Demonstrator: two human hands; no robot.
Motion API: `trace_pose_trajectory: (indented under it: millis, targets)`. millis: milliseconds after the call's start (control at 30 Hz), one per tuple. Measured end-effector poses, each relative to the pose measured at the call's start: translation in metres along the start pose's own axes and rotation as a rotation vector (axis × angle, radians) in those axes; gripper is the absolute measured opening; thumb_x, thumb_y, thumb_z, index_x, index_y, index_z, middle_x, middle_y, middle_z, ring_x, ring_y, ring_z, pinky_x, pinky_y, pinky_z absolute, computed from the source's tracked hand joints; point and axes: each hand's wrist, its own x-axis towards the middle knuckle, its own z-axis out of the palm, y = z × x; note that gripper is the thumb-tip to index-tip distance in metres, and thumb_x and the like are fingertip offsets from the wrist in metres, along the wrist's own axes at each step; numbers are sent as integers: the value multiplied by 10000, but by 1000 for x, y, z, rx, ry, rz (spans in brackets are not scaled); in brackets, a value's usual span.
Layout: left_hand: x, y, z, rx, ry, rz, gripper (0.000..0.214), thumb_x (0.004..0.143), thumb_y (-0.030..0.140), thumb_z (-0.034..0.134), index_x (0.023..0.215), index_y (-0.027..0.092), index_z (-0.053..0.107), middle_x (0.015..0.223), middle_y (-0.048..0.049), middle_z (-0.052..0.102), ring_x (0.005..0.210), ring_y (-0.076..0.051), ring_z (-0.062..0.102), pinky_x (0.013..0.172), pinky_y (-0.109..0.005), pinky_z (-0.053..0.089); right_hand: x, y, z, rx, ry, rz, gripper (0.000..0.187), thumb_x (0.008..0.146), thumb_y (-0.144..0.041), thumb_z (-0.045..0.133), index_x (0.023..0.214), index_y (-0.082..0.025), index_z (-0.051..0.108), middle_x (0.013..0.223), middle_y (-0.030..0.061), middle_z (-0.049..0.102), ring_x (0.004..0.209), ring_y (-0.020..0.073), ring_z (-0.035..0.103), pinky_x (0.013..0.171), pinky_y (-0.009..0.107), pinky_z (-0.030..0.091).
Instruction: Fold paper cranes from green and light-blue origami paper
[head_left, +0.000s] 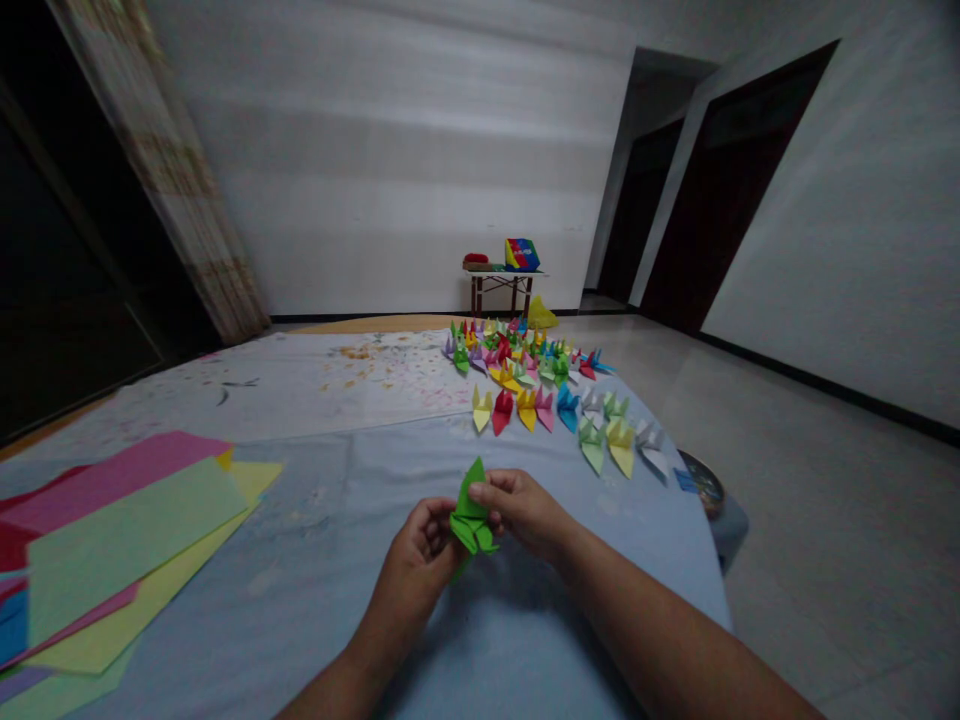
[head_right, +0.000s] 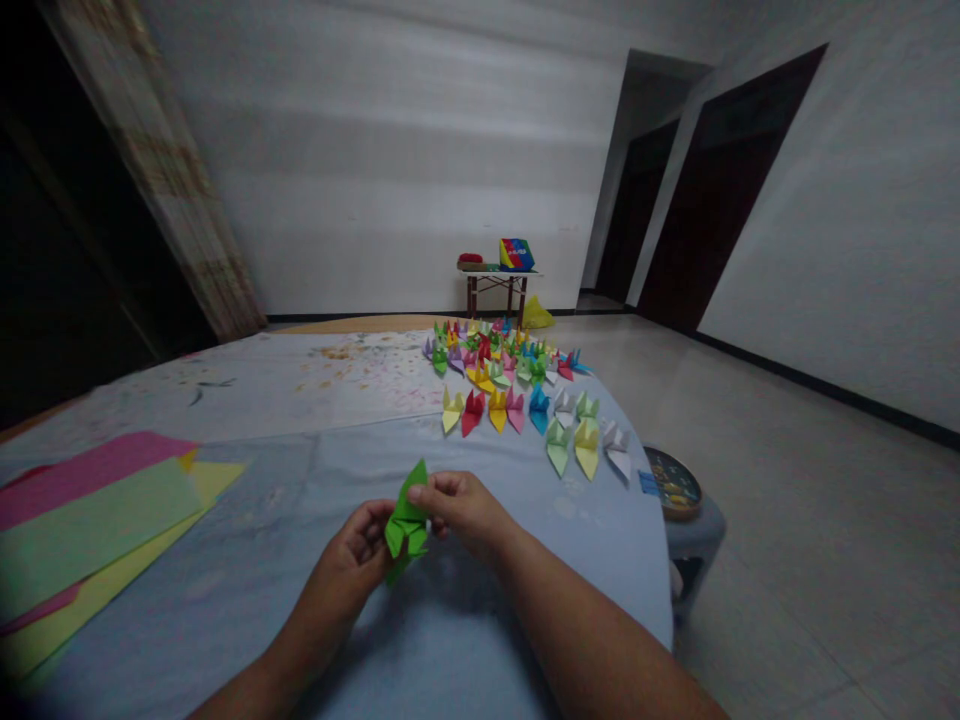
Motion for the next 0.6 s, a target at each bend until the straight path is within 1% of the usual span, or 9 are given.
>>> trace_pose_trajectory:
  millis: [100, 200, 267, 367, 467, 600]
  targets:
    - [-1, 1, 0, 86, 11, -71, 358, 602, 473, 690, 714, 151, 582, 600, 7, 570, 542, -111, 491, 524, -207, 370, 3, 3, -1, -7, 41, 8, 404, 650, -515, 632, 560, -154, 473, 428, -77, 388, 376, 38, 333, 401, 188, 243]
    - [-3, 3, 1, 120, 7, -118, 378, 609, 511, 663, 644, 141, 592, 529, 39, 494, 481, -80, 393, 469, -197, 288, 6, 5, 0, -12, 96, 40, 409, 637, -510, 634, 526, -161, 450, 404, -80, 370, 353, 36, 302, 381, 194, 218]
    - [-3, 4, 1, 126, -1, -139, 374, 607, 509, 665, 633, 142, 596, 518, 50, 469, 473, -74, 364, 464, -198, 267, 7, 7, -1, -6, 139, 81, 388, 636, -488, 631, 522, -167, 443, 391, -85, 352, 337, 35, 280, 363, 197, 198]
    - [-2, 2, 1, 136, -29, -143, 348, 625, 486, 660, 636, 143, 597, 529, 47, 473, 493, -81, 375, 485, -203, 282, 9, 10, -2, 30, 183, 131, 330, 658, -430, 605, 536, -173, 439, 393, -89, 338, 330, 38, 267, 345, 198, 179]
    - [-1, 0, -1, 135, -45, -139, 330, 648, 467, 650, 641, 142, 591, 545, 42, 477, 507, -83, 380, 500, -205, 288, 10, 13, -4, 47, 199, 139, 281, 676, -375, 569, 535, -174, 433, 393, -89, 330, 327, 39, 258, 337, 197, 170]
    - [-1, -2, -1, 118, -44, -148, 326, 653, 462, 647, 629, 143, 581, 546, 41, 472, 501, -82, 375, 495, -206, 286, 9, 10, -2, 6, 234, 162, 252, 678, -348, 539, 527, -174, 437, 376, -90, 319, 309, 39, 245, 326, 200, 153]
